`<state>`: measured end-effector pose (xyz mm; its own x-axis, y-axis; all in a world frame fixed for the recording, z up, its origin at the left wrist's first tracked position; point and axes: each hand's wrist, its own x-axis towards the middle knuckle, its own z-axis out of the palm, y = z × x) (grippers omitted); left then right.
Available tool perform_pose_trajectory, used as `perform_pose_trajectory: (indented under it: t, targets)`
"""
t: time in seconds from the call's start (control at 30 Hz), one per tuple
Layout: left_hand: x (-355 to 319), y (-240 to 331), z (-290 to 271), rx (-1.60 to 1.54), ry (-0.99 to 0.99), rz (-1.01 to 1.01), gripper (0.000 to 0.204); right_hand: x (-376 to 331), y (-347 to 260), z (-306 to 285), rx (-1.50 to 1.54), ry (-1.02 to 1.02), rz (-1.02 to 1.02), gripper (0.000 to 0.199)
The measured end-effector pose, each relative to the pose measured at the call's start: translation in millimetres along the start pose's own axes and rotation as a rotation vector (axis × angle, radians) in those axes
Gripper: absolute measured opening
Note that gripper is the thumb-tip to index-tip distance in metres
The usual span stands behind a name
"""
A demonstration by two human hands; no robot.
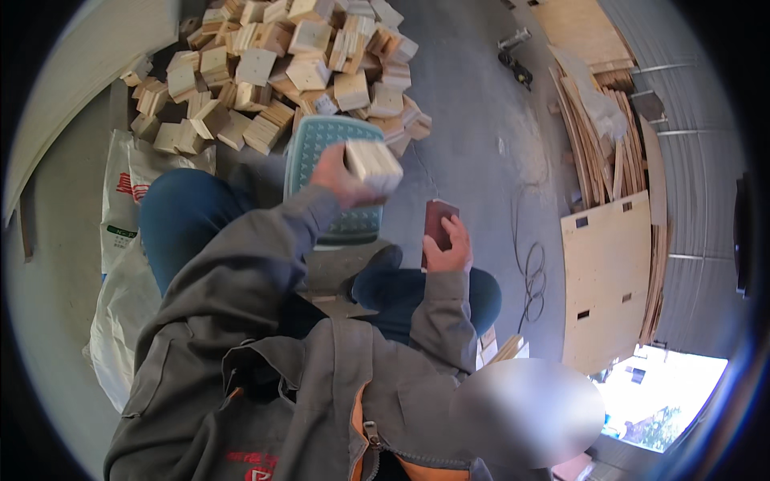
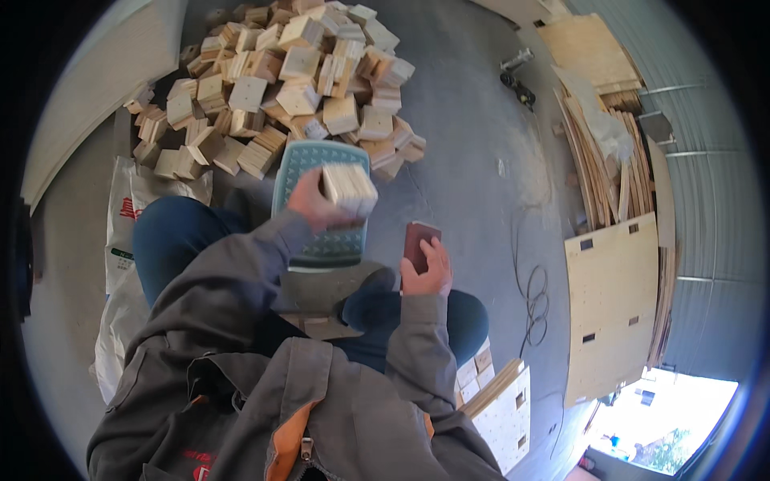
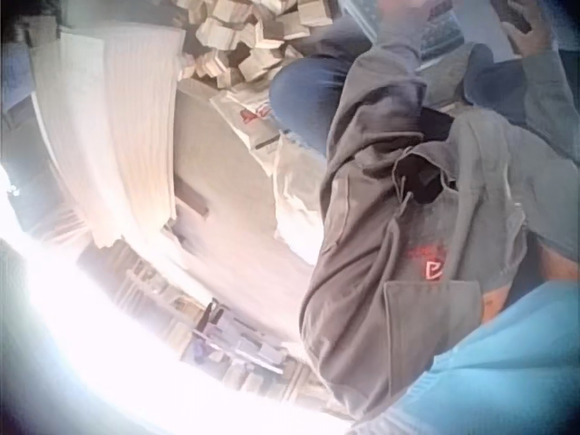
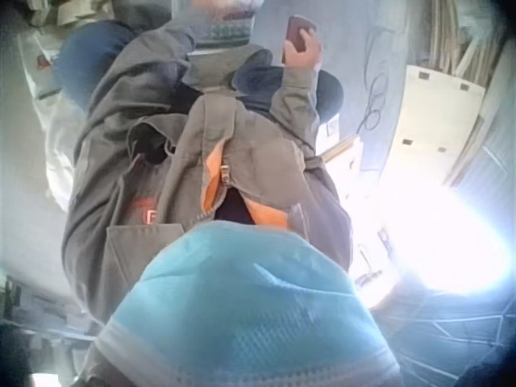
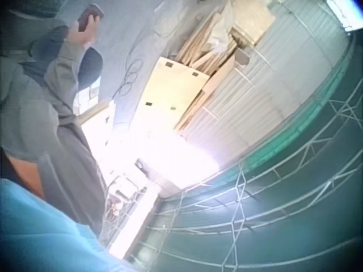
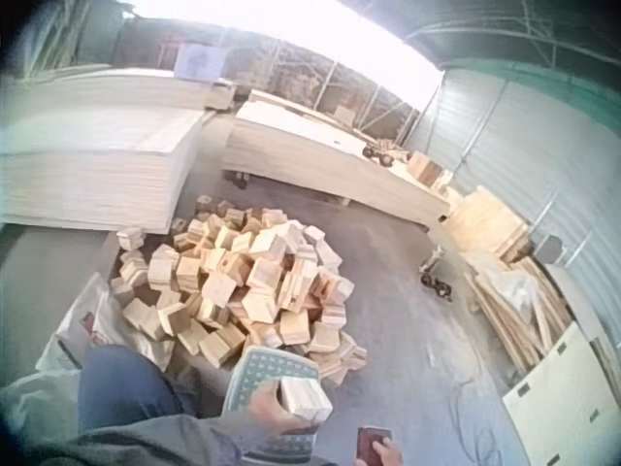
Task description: The person sits on a low stool and sands small rectangular wooden blocks one by one using a sanding block. They hold the block in one hand and rub the sanding block over its surfaces, then place the finished block onto a growing stack on the floor.
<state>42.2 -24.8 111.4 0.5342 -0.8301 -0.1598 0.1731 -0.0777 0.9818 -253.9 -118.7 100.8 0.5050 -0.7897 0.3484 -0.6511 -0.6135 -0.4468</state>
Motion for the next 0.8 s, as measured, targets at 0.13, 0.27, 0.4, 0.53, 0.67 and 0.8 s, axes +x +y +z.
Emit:
perform_pose_trajectory:
  t: [0.13, 0.27, 0.4, 0.53, 0.67, 0.8]
  targets:
    - [-26, -43, 13, 0.25, -0.004, 0.032, 0.101, 14, -29, -2, 0.146, 0.033, 0.039, 0.053]
    - [-18, -55, 10, 0.454, 0.009, 0.173, 0.107, 11, -31, -4, 0.142, -0.017, 0.024, 0.055]
    - [-15, -76, 4, 0.458, -0.035, 0.173, 0.114, 8, -52, 11, 0.13, -0.067, -0.048, 0.056]
    - [-14, -106, -1, 0.331, -0.05, 0.13, 0.116, 11, -78, 30, 0.1, -0.15, -0.177, 0.055]
    - [-15, -106, -2, 0.459, -0.048, 0.191, 0.115, 27, -91, 41, 0.03, -0.205, -0.202, 0.049]
    - [-16, -98, -1, 0.462, -0.054, 0.158, 0.112, 72, -87, 57, -0.049, -0.201, -0.245, 0.048]
